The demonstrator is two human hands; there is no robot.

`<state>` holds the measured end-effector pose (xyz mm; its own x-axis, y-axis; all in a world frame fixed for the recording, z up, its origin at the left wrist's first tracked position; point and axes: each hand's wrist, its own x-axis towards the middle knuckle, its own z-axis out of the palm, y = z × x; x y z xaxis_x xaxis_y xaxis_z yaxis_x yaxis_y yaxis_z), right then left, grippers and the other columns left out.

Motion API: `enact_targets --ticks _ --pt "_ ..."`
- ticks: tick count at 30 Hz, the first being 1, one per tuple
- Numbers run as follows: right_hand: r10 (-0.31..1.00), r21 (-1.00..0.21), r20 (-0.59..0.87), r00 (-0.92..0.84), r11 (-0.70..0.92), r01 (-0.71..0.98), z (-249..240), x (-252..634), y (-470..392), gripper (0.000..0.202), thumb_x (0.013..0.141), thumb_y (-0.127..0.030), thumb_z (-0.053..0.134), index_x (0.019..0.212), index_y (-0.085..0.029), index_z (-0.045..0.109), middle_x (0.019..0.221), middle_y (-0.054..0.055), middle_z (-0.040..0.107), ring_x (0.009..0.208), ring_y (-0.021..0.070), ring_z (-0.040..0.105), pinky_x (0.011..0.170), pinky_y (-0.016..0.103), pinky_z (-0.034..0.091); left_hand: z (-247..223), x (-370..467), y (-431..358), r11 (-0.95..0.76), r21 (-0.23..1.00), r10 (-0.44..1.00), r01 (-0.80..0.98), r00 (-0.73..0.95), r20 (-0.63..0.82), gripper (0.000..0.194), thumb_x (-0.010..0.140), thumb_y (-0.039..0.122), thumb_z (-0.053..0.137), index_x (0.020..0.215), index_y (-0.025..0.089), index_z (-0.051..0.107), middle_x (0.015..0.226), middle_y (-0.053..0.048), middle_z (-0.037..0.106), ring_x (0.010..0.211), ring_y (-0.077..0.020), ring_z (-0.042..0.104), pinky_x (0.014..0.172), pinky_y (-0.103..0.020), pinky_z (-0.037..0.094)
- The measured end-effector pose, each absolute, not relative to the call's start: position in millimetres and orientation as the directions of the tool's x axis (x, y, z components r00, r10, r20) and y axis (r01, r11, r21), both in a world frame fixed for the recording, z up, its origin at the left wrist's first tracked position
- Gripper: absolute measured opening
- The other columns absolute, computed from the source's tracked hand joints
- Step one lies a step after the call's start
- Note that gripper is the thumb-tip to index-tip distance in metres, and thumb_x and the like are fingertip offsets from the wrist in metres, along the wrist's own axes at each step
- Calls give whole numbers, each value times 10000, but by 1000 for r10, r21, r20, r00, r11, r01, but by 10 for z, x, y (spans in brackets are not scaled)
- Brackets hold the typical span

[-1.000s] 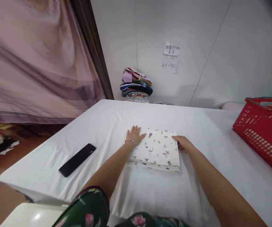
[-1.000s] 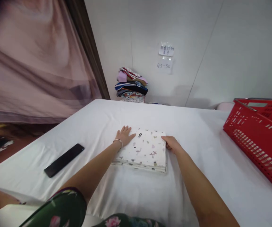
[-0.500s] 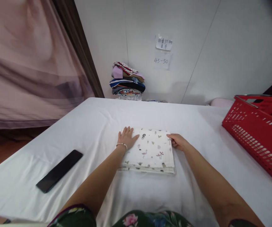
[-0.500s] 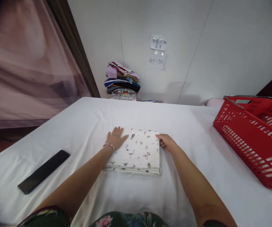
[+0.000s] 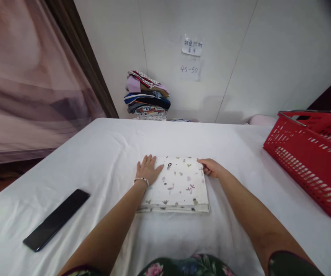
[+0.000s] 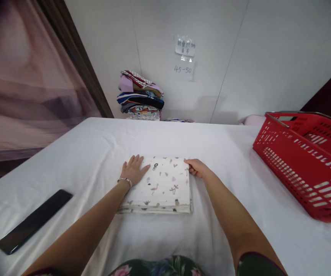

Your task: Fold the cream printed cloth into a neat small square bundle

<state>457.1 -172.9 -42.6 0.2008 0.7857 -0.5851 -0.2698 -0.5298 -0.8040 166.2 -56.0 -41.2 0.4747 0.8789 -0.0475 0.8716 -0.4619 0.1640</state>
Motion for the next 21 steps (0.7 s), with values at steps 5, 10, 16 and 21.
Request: enact_targets --ticks 5,10,16,21 --pt "773 -826 -562 295 -505 -252 -458 4505 -1695 367 756 -345 618 555 -189 354 436 -94 301 346 11 189 324 154 74 -408 1673 -556 -467 169 878 868 477 -25 745 810 679 191 1390 231 324 1498 -45 222 1384 -267 112 1086 -527 151" --pt "770 -799 -598 222 -555 -231 -374 4445 -1876 454 741 -487 630 533 -183 364 432 -81 309 350 13 208 332 157 53 -404 1678 -541 -468 174 876 866 481 -34 769 802 689 184 1393 215 319 1502 -51 204 1383 -264 112 1083 -535 150" --pt "818 -786 -572 -58 -568 -244 -249 4273 -2382 508 686 -613 623 576 -168 404 484 -80 328 363 8 223 337 159 34 -392 1687 -541 -481 158 869 862 492 -40 779 797 689 168 1396 213 315 1503 -52 200 1385 -266 100 1083 -538 145" --pt "816 -746 -537 -213 -577 -333 -214 4154 -2705 407 767 -556 547 676 -176 434 509 -74 368 358 22 254 330 161 45 -313 1695 -506 -471 176 866 864 491 -94 762 802 671 205 1398 208 310 1508 -54 183 1387 -264 93 1082 -540 147"
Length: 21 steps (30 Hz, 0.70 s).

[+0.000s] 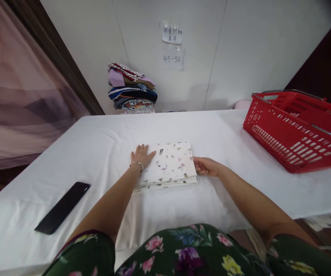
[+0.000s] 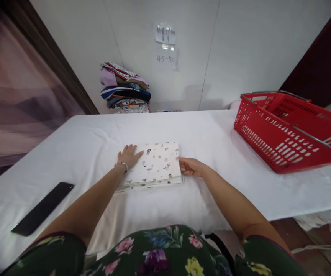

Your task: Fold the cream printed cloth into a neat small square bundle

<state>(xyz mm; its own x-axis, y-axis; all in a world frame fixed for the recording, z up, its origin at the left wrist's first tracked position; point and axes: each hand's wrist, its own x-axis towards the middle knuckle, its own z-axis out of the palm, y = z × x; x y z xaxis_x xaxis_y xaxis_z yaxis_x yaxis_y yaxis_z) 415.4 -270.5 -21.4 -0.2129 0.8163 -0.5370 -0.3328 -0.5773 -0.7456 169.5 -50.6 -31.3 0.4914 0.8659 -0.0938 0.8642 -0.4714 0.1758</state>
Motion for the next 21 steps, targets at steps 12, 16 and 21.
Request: enact_targets --ticks 12,16,21 --pt "887 -845 -459 -48 -453 -284 -349 4002 -2931 229 662 -297 650 653 -170 459 503 -85 378 353 7 244 348 172 46 -167 1401 -990 -586 62 794 808 588 -156 670 820 614 288 1381 252 340 1507 -39 189 1381 -280 121 1078 -547 133" --pt "890 -876 -448 87 -418 -240 -376 3956 -2952 241 627 -269 642 597 -183 419 462 -92 356 343 9 225 351 189 40 -236 1309 -1088 -587 93 794 804 594 -130 651 838 596 252 1400 270 291 1512 -16 170 1385 -253 115 1073 -553 143" --pt "886 -878 -446 131 -404 -256 -393 3932 -3041 254 629 -316 636 627 -190 416 465 -92 378 348 14 236 357 190 54 -248 1304 -1089 -585 122 792 802 597 -128 661 839 598 251 1406 259 275 1515 -10 152 1388 -237 100 1078 -541 139"
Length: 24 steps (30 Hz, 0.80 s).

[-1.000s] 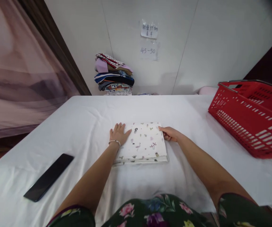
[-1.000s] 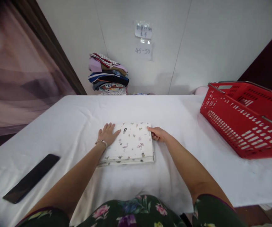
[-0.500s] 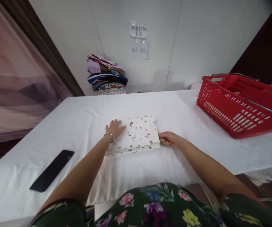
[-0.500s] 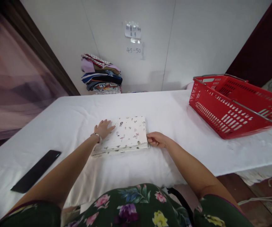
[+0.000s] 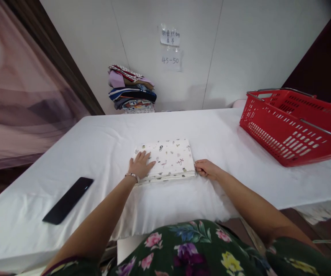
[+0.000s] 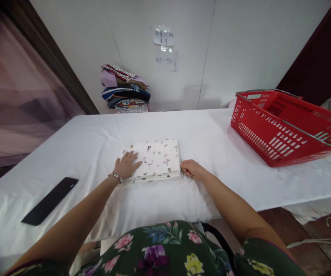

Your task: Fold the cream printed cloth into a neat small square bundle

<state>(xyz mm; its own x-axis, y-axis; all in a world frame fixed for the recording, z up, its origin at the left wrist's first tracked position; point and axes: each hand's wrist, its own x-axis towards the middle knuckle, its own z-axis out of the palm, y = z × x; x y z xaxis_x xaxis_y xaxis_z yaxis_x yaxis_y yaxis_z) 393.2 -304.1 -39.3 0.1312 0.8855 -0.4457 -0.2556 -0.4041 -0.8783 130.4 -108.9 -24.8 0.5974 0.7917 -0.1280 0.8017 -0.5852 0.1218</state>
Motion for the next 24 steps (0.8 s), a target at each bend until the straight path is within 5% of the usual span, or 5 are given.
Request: enact_targets --ticks 12,19,24 --pt "844 -855 -515 152 -494 -155 -233 3847 -3122 376 742 -536 546 652 -175 490 512 -50 455 367 36 317 342 199 106 -189 1248 -1164 -596 176 783 783 616 -89 584 839 553 340 1337 254 405 1487 -52 251 1377 -261 153 1082 -528 134" --pt "865 -903 -429 259 -421 -89 -176 3747 -3121 327 685 -407 632 572 -194 411 466 -64 428 372 38 303 365 201 185 -224 1222 -1176 -597 192 777 779 621 -100 573 846 546 333 1338 258 393 1495 -33 231 1379 -250 141 1082 -544 124" --pt "830 -860 -474 294 -508 46 -204 3731 -3169 299 705 -382 611 557 -187 438 465 -50 455 367 45 334 376 207 217 -245 1216 -1169 -586 221 782 780 616 -99 577 847 559 323 1354 285 366 1501 -13 212 1381 -250 134 1084 -544 111"
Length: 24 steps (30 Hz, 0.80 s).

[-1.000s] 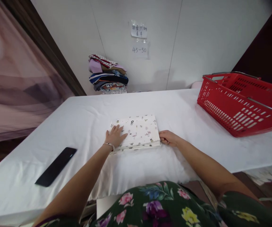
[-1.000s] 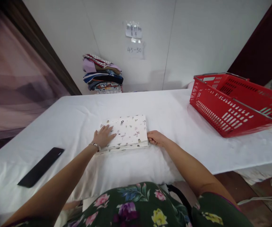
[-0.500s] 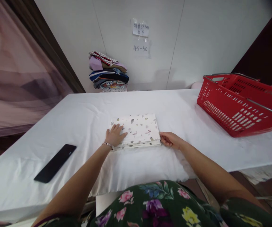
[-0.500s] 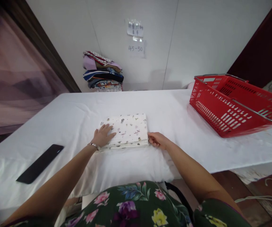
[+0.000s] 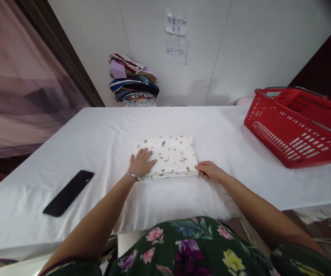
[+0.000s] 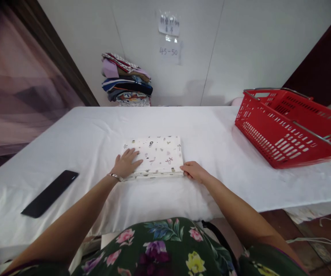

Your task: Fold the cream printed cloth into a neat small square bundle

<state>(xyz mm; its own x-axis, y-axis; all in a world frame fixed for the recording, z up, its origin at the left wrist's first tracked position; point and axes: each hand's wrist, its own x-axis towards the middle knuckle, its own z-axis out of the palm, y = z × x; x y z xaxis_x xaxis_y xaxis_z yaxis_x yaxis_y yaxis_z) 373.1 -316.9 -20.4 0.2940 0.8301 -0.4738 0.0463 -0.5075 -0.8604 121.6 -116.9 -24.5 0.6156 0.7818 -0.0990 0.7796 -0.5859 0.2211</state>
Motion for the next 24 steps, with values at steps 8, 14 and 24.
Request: enact_targets --ticks 8,14,24 --pt "846 -843 -297 443 -450 294 -242 3739 -3173 211 714 -361 611 632 -203 498 447 -52 466 400 88 387 425 225 295 -245 1152 -1233 -636 239 762 734 646 42 471 845 483 418 1263 279 487 1428 -41 378 1346 -264 250 1083 -541 151" --pt "915 -864 66 399 -148 481 -288 3735 -3367 152 783 -339 533 857 -221 595 693 -5 559 611 136 491 559 251 385 -247 1053 -1434 -853 327 509 407 789 344 311 835 429 500 1042 245 643 1138 -66 632 1096 -227 537 973 -448 380" --pt "993 -454 91 70 -21 891 -200 3781 -3426 285 876 -268 424 1104 -274 595 992 44 575 822 158 553 678 264 404 -283 1039 -1502 -913 320 368 254 851 374 256 852 380 498 956 220 670 971 -74 652 880 -189 587 785 -377 474"
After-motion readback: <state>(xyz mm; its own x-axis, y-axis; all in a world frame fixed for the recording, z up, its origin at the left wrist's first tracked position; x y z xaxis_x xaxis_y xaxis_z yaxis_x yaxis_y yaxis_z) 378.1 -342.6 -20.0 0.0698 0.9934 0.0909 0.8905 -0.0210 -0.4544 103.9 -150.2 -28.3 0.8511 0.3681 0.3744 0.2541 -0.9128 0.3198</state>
